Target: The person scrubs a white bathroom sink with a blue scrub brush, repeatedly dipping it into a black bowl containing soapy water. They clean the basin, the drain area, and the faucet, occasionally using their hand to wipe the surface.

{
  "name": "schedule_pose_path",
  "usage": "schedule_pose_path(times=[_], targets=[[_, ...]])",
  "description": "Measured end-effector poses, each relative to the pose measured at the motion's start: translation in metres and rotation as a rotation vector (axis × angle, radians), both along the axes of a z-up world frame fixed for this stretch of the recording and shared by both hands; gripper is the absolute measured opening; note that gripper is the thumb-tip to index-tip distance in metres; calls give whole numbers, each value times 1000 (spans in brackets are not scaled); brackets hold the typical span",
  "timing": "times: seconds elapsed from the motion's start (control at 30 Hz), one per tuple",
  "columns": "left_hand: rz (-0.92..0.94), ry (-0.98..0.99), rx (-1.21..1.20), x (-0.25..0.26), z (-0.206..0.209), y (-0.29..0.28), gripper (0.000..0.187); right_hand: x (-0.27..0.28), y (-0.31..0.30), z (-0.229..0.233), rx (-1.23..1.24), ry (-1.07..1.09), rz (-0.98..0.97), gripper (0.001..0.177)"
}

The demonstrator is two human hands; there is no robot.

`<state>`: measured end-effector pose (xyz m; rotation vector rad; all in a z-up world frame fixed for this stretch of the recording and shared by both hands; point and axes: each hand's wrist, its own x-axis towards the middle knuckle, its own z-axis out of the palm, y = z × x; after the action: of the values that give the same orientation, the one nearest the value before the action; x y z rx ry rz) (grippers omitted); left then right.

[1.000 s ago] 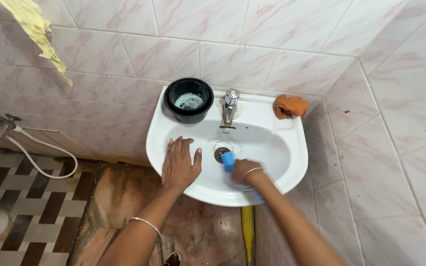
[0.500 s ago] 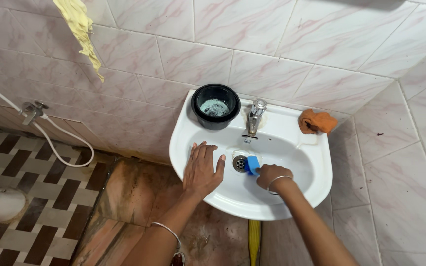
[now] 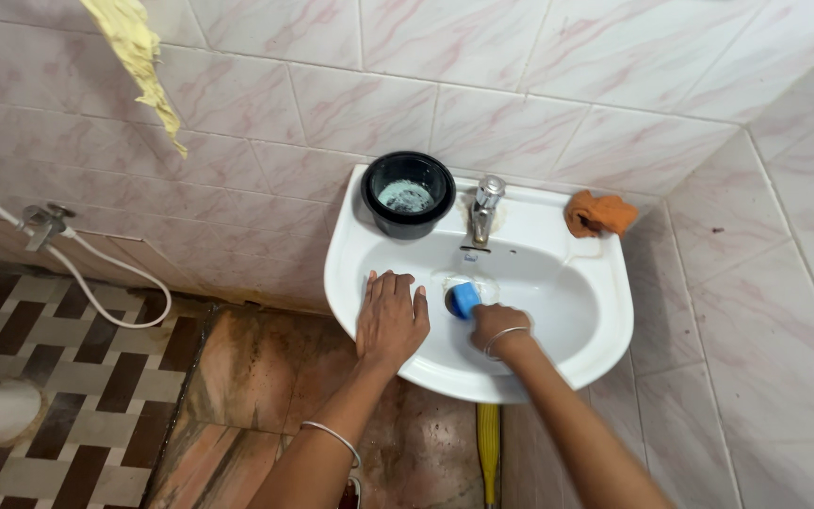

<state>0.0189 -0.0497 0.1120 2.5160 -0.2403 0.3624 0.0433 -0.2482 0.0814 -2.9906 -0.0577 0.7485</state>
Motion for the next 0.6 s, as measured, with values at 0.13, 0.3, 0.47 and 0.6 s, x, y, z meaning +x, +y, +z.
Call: schedule_pose_path(times=[0.13,0.3,0.47,0.6], targets=[[-17,64,24,3,1,-1,34,-8,-45,-8,-181,-56,-134,36],[-30,-29,29,2,-2,0,33,-11,-9,-21,-27,-40,-152,38],[-33,15,30,1,1,0,33,-11,59,-5,278,-11,-131,37],[-48,56,22,-1,3,1,33,-10,36,10,185,59,-66,36]])
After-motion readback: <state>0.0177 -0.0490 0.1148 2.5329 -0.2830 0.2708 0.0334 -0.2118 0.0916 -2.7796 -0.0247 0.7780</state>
